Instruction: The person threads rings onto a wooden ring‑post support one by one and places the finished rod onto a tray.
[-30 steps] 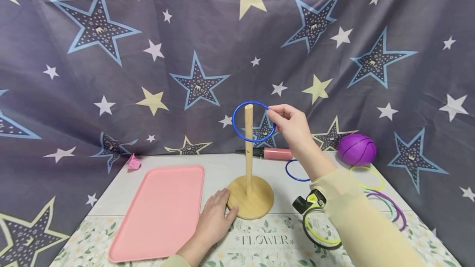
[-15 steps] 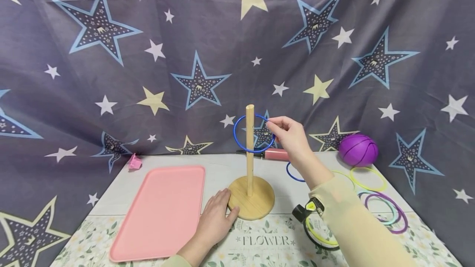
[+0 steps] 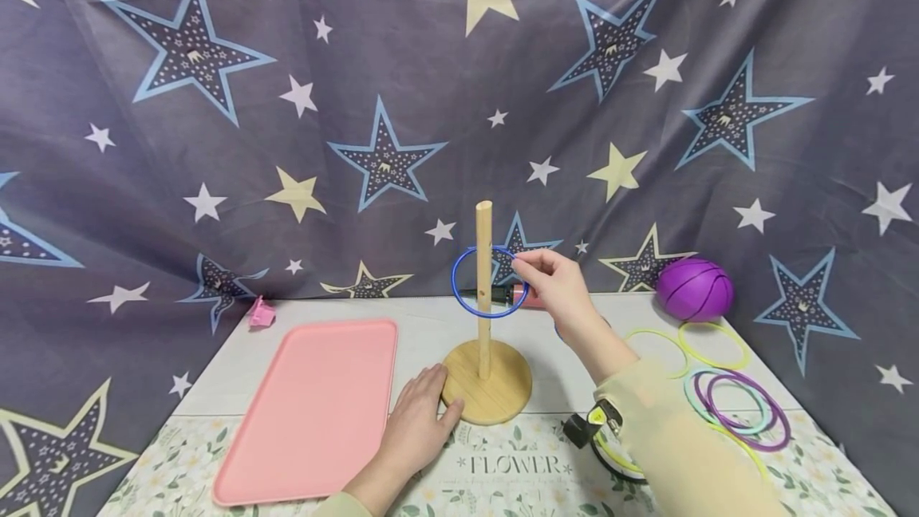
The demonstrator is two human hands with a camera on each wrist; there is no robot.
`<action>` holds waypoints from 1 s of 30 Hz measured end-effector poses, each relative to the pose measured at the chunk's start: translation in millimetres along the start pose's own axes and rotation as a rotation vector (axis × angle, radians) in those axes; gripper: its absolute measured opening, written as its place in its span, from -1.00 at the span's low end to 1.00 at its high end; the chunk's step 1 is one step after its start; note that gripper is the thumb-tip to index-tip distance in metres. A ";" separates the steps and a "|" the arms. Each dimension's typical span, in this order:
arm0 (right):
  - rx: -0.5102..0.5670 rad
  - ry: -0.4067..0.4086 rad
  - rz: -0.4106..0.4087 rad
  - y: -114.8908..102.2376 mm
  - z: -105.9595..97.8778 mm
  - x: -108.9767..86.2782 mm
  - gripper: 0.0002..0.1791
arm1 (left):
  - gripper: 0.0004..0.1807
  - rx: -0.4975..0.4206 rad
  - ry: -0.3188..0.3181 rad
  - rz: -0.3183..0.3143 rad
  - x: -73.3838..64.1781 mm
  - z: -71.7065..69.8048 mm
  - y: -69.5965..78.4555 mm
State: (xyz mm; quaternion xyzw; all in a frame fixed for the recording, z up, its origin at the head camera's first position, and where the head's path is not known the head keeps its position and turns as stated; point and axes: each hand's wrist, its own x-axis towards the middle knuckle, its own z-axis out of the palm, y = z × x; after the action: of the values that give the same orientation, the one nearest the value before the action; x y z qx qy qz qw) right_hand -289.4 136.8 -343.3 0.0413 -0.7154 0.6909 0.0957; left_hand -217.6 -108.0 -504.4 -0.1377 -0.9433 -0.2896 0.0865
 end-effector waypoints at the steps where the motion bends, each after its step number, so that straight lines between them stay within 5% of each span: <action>1: 0.007 -0.004 0.009 3.1 0.3 -0.5 -0.74 | -0.25 0.001 -0.001 -0.002 -0.1 0.1 0.2; 30: -0.085 -0.020 0.097 75.1 8.2 -27.5 -0.79 | -0.25 0.004 0.004 -0.001 0.4 -0.2 0.8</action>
State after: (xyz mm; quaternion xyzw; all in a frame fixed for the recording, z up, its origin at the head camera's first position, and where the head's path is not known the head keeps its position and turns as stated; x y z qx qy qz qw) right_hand -277.5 129.7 -422.5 0.0094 -0.7461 0.6633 0.0566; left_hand -217.7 -107.4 -503.7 -0.1364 -0.9438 -0.2878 0.0886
